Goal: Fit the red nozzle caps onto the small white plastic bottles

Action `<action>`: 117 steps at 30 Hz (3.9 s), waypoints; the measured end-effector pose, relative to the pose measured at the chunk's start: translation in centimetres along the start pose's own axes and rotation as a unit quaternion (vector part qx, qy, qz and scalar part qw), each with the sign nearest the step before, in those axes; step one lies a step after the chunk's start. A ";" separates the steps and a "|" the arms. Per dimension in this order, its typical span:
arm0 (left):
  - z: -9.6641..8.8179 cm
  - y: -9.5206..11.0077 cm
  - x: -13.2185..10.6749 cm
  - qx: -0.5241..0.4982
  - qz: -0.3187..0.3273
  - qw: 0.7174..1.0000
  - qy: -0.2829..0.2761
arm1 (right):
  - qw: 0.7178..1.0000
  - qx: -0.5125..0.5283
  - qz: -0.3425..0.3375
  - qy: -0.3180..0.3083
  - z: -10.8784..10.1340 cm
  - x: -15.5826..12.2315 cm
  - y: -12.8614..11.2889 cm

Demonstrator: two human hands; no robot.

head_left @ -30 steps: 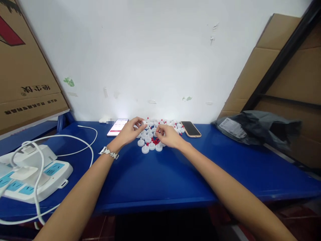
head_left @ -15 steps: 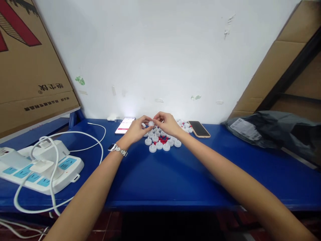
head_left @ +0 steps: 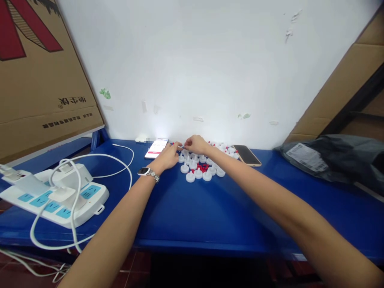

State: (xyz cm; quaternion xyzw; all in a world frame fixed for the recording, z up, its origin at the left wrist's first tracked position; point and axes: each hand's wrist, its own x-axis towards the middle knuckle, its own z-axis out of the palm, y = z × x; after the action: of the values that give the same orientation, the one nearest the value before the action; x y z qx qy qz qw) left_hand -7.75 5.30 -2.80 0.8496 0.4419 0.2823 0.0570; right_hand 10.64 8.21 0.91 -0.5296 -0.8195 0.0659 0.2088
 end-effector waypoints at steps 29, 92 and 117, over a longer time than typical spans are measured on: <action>-0.4 9.0 -1.2 -0.160 0.108 0.981 0.028 | 0.949 0.260 0.043 0.170 -2.3 -12.1 0.3; -0.5 2.9 -0.4 0.013 -0.005 1.000 0.011 | 0.997 -0.051 0.039 0.038 -0.6 0.1 2.1; -0.8 8.9 -0.9 -0.169 0.084 0.979 0.072 | 0.851 0.514 0.097 0.043 -3.4 -10.7 0.4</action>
State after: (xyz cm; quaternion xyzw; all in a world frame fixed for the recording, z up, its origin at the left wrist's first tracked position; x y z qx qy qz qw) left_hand -2.20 -0.88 0.56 0.8393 0.3178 0.4171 0.1439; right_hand 16.16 -1.53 0.97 -0.4258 -0.6038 0.4744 0.4787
